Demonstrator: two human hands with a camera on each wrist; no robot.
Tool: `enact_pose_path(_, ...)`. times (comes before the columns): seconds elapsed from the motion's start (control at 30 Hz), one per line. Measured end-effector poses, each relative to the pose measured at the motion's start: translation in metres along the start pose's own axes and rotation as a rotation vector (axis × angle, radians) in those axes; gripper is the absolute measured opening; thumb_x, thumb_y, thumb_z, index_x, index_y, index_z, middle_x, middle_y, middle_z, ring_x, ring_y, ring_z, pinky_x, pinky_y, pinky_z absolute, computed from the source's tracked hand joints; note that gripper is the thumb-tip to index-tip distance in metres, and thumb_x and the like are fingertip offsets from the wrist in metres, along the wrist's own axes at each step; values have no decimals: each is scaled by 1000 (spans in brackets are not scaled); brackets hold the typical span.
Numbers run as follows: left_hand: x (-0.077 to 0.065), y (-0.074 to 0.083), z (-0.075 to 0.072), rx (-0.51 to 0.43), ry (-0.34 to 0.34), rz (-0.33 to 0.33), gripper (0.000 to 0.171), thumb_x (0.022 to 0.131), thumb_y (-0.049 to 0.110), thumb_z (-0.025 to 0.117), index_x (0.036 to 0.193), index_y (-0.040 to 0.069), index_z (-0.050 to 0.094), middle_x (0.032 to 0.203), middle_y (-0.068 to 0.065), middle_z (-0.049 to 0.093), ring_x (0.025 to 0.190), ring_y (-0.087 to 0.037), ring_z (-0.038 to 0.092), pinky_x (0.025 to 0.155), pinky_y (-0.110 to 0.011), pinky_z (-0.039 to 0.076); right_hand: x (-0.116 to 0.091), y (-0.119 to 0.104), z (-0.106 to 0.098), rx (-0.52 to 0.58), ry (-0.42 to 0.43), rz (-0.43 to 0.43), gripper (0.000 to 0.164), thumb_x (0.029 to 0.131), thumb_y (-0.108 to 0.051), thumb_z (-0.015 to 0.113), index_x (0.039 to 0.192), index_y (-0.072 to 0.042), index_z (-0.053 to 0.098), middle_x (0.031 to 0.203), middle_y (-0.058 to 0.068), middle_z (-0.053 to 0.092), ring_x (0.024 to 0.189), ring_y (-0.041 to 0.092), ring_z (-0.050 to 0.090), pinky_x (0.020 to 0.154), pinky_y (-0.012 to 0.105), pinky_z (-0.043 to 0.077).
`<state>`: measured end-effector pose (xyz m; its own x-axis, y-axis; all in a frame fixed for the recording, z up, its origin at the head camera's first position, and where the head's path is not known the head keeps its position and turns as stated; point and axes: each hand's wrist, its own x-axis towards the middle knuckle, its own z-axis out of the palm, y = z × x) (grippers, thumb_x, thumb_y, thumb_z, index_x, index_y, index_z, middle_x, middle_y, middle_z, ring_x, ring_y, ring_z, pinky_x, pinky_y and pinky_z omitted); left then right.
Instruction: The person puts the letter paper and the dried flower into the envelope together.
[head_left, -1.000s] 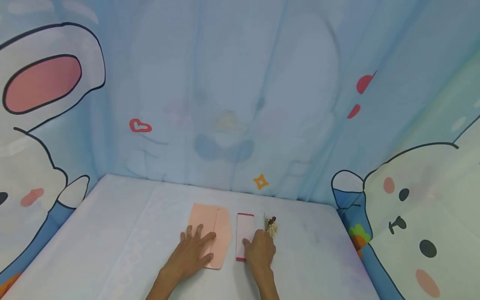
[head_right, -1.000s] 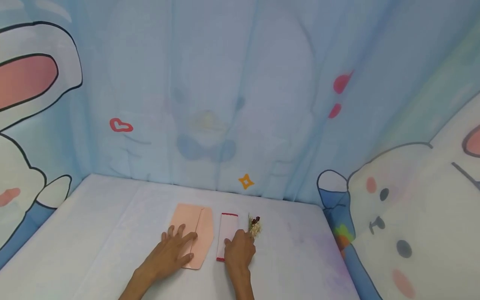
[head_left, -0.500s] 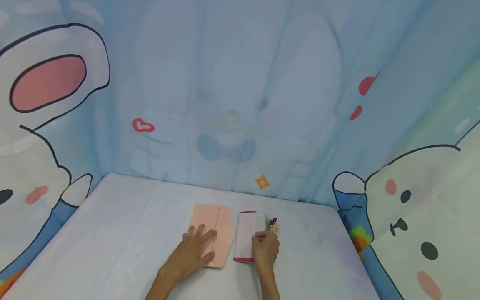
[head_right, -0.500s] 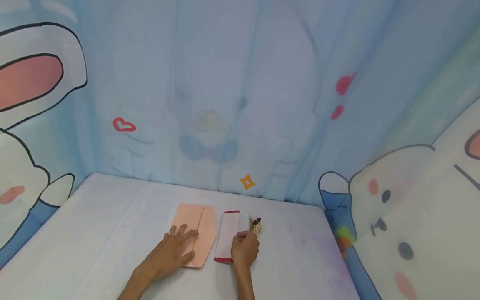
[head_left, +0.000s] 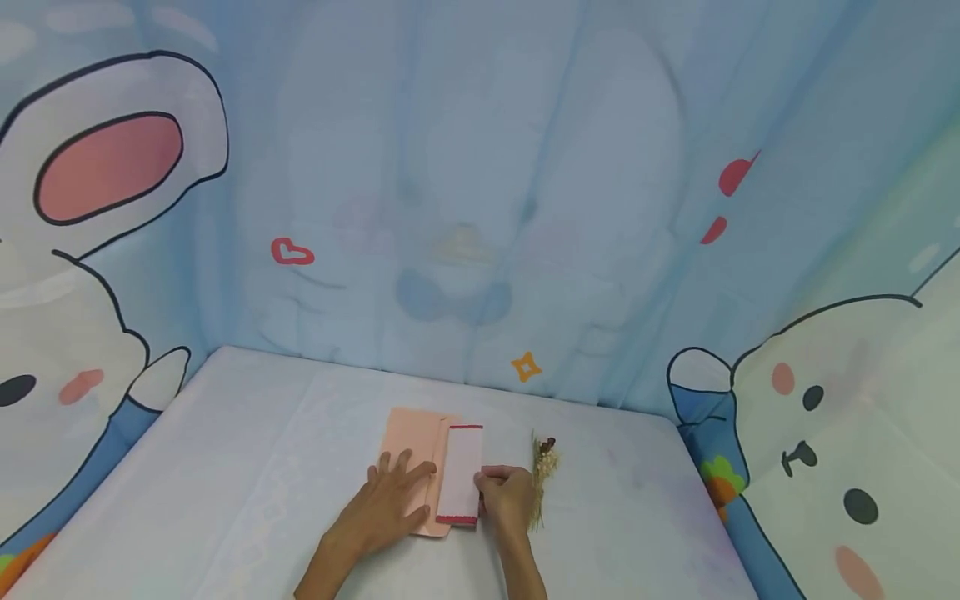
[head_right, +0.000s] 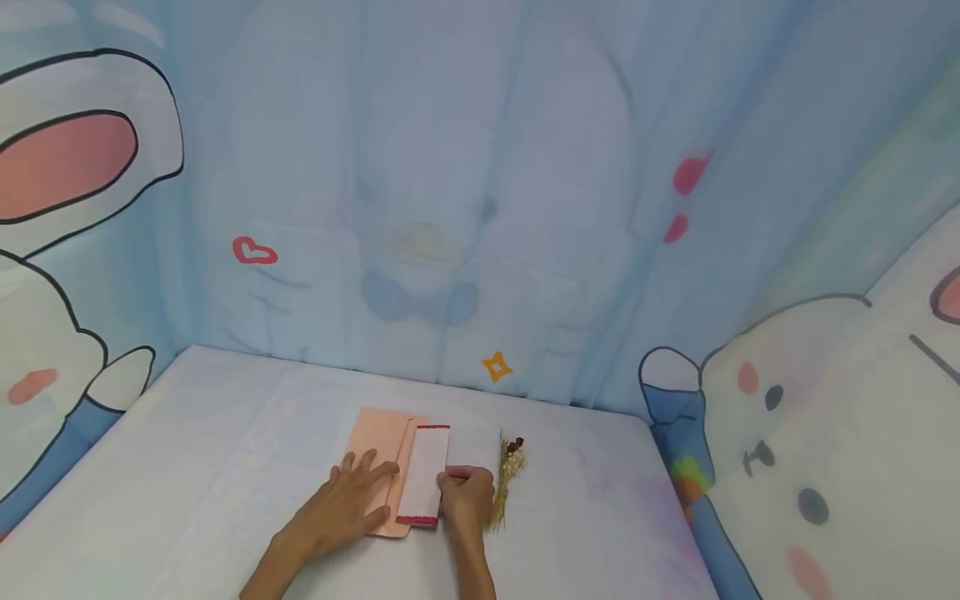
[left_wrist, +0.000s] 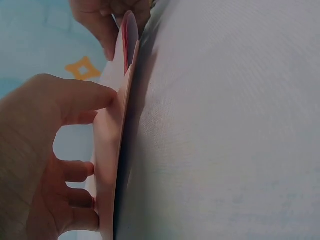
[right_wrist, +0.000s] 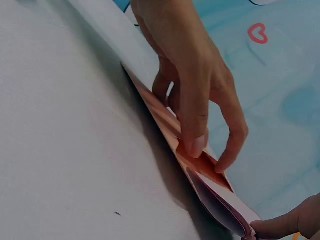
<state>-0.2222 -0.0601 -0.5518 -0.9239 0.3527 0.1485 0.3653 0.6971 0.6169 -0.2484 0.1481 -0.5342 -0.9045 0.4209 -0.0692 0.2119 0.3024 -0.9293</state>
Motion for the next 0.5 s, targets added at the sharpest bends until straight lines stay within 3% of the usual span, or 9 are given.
enact_pose_path(0.2, 1, -1, 1, 42, -5, 13, 59, 103, 41, 64, 158, 20, 54, 169, -32, 42, 156, -68, 32, 126, -78, 33, 0, 8, 16, -95, 72, -62, 5, 85, 3, 83, 88, 4, 79, 69, 12, 74, 51, 15, 62, 44, 22, 49)
enact_pose_path(0.5, 1, 2, -4, 31, -19, 5, 60, 99, 37, 68, 155, 20, 56, 168, -32, 44, 154, -68, 34, 125, -79, 33, 0, 8, 28, -114, 107, -70, 8, 83, 1, 85, 83, 0, 77, 65, 9, 72, 46, 14, 60, 42, 23, 51)
